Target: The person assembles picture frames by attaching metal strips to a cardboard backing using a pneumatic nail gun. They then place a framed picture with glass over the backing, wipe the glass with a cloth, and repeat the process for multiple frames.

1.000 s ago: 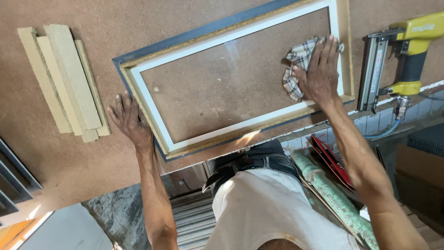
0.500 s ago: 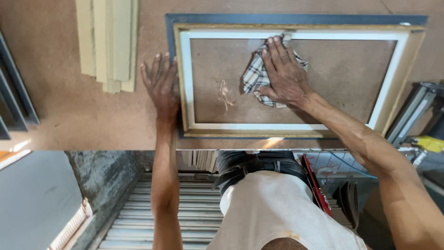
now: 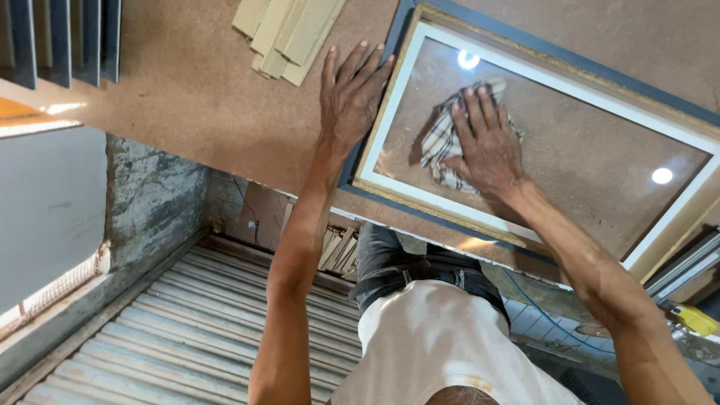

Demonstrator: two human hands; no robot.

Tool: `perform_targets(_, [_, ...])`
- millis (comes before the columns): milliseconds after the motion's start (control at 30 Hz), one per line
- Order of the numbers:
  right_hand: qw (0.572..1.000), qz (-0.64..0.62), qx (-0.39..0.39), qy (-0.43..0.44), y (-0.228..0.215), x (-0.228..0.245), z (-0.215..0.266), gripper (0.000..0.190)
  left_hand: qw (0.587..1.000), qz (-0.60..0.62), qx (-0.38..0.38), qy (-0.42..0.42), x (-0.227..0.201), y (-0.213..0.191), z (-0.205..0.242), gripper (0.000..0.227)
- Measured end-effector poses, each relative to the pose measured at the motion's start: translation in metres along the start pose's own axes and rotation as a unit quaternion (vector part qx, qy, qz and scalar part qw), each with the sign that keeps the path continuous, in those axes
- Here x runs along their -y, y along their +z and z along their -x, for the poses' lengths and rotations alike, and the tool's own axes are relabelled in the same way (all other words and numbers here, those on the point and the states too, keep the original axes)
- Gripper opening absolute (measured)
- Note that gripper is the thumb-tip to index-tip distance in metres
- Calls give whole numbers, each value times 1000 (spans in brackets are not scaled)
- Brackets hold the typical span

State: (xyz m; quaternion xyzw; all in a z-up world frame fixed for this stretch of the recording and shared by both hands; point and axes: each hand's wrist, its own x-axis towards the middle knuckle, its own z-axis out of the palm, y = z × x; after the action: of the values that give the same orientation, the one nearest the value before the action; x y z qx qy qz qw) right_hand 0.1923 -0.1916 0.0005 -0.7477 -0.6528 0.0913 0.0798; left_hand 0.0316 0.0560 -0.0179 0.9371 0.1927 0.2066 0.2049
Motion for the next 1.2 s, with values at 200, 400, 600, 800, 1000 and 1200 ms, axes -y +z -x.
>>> perform_targets(200, [999,-40,24,20,24,22,-69,102,1000,-10,26,-10,1,7,16,40])
perform_targets(400, [997,-44,47,-47,-19,30,-18,103,1000,-1,2,-6,1,7,9,37])
perform_targets(600, [997,-18,36,64,32,48,-66,109,1000,-17,-6,7,6,17,10,39])
perform_targets(800, [1000,-15,-11,-3,26,37,16,104,1000,8,4,8,3,23,12,32])
perform_targets(1000, [957,-6,37,287,-36,-88,217,104,999,-14,-8,29,11,33,9,31])
perform_targets(1200, [971,14,-21,239,7,-104,208,112,1000,-16,8,12,10,36,11,33])
